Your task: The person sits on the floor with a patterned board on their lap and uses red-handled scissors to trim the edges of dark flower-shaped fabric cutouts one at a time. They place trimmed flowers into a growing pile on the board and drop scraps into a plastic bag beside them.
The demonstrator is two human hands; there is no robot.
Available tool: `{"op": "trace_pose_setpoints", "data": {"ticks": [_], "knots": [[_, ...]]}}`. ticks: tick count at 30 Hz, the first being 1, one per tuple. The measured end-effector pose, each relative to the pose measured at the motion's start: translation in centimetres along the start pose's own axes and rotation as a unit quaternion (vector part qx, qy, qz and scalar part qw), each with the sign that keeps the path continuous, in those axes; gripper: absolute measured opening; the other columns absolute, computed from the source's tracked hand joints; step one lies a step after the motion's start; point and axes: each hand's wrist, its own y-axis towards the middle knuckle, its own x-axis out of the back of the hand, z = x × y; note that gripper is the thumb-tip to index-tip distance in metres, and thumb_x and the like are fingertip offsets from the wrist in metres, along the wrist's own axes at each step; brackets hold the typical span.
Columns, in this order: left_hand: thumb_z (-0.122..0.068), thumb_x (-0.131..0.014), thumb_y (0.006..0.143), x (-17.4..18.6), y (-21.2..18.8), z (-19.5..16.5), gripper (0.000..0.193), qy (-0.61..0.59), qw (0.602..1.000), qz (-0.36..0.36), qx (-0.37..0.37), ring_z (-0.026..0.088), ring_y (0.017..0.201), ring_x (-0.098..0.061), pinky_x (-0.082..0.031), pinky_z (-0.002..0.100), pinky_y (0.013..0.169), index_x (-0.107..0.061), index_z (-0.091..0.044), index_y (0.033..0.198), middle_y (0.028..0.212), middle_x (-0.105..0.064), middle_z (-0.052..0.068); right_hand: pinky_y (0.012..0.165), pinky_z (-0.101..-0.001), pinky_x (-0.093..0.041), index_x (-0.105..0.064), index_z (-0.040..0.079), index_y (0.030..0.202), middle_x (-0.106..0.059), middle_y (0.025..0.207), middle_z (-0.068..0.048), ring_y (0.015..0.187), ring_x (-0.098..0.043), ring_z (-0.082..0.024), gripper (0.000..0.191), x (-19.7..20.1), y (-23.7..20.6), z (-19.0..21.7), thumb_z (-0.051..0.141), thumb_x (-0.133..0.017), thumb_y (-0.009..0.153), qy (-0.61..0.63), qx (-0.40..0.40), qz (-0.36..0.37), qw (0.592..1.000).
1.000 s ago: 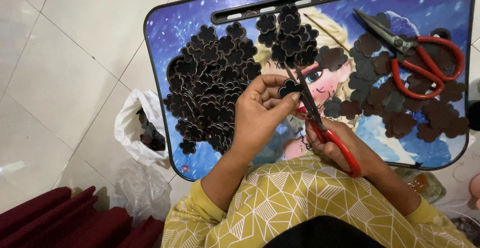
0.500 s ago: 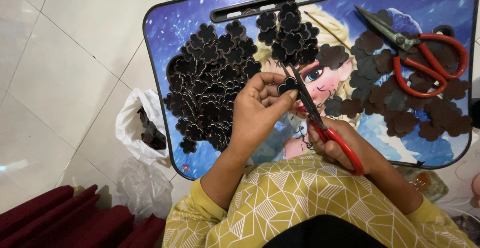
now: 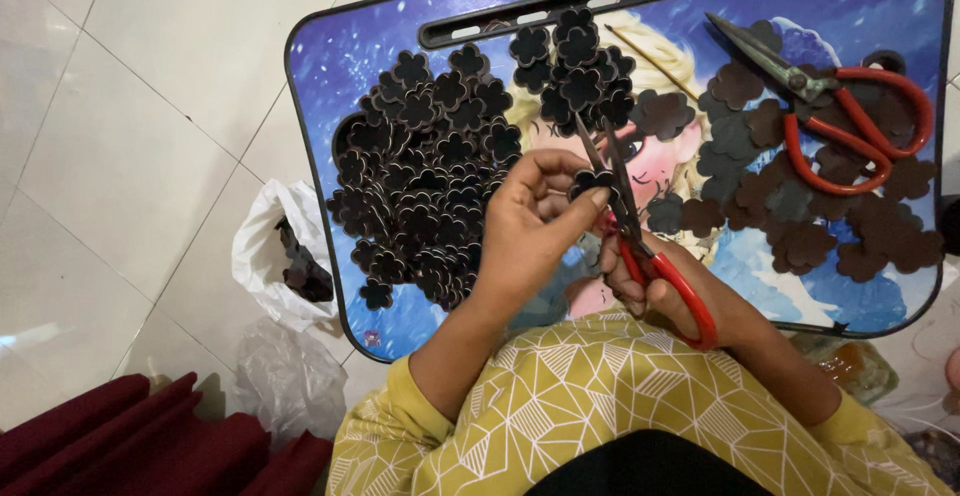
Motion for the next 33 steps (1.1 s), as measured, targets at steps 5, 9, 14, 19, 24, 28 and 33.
{"op": "trace_pose_setpoints", "data": {"ticks": [5, 9, 14, 19, 24, 28, 33], "knots": [[0.001, -0.073, 0.095, 0.5, -0.1, 1.3, 0.025, -0.019, 0.999, 0.02, 0.026, 0.008, 0.085, -0.068, -0.057, 0.022, 0.074, -0.058, 0.001, 0.115, 0.098, -0.067, 0.005, 0.058, -0.0269, -0.041, -0.053, 0.0, 0.115, -0.043, 0.076, -0.001, 0.065, -0.042, -0.011, 0.09, 0.0, 0.1, -0.5, 0.084, -0.057, 0.083, 0.032, -0.006, 0.0, 0.999], [-0.002, -0.075, 0.098, 0.3, 0.0, 2.6, 0.018, -0.042, 0.998, 0.037, 0.015, 0.005, 0.084, -0.064, -0.052, 0.02, 0.074, -0.062, 0.001, 0.111, 0.095, -0.069, 0.003, 0.059, -0.027, -0.043, -0.053, 0.001, 0.114, -0.044, 0.077, -0.001, 0.065, -0.044, -0.011, 0.091, -0.2, 0.1, -1.1, 0.086, -0.056, 0.082, 0.036, 0.0, -0.013, 0.999], [-0.004, -0.075, 0.096, 0.5, -0.2, 3.2, 0.015, -0.03, 0.999, 0.026, 0.026, 0.005, 0.082, -0.065, -0.053, 0.021, 0.074, -0.064, -0.001, 0.105, 0.092, -0.071, 0.002, 0.058, -0.0268, -0.041, -0.053, 0.002, 0.113, -0.044, 0.076, 0.0, 0.065, -0.042, -0.011, 0.089, 0.0, -0.1, -1.6, 0.085, -0.057, 0.082, 0.038, -0.002, -0.019, 0.999], [-0.003, -0.075, 0.097, 0.5, -0.3, 3.3, 0.015, -0.029, 0.999, 0.03, 0.022, 0.005, 0.083, -0.064, -0.053, 0.021, 0.075, -0.065, 0.001, 0.107, 0.093, -0.07, 0.003, 0.057, -0.0267, -0.04, -0.053, 0.002, 0.108, -0.044, 0.074, 0.0, 0.062, -0.042, -0.011, 0.088, 0.2, 0.0, -2.1, 0.086, -0.057, 0.081, 0.045, -0.012, -0.025, 0.999], [-0.003, -0.072, 0.096, 0.4, -0.1, 2.9, 0.019, -0.069, 0.997, 0.009, 0.031, 0.009, 0.086, -0.07, -0.059, 0.024, 0.078, -0.063, 0.0, 0.112, 0.099, -0.072, 0.005, 0.058, -0.0269, -0.042, -0.051, 0.001, 0.116, -0.044, 0.075, 0.0, 0.064, -0.045, -0.011, 0.09, -0.3, -0.3, -1.7, 0.084, -0.057, 0.084, 0.082, 0.014, -0.069, 0.994], [-0.001, -0.069, 0.099, 0.7, -0.2, 2.2, 0.022, -0.071, 0.997, 0.001, -0.003, 0.008, 0.091, -0.068, -0.059, 0.025, 0.081, -0.064, 0.004, 0.12, 0.107, -0.072, 0.007, 0.06, -0.0269, -0.043, -0.05, -0.002, 0.123, -0.045, 0.077, 0.0, 0.068, -0.047, -0.011, 0.093, 0.2, -0.3, -1.1, 0.082, -0.058, 0.085, 0.046, 0.023, -0.068, 0.996], [0.0, -0.069, 0.099, 0.8, -0.3, 1.3, 0.021, -0.034, 0.999, -0.008, -0.002, 0.009, 0.087, -0.069, -0.061, 0.026, 0.08, -0.066, 0.002, 0.12, 0.104, -0.072, 0.007, 0.06, -0.0267, -0.043, -0.052, -0.003, 0.125, -0.048, 0.078, -0.002, 0.066, -0.048, -0.011, 0.091, 0.3, -0.5, -1.2, 0.079, -0.059, 0.085, 0.004, 0.009, -0.049, 0.999]]}}
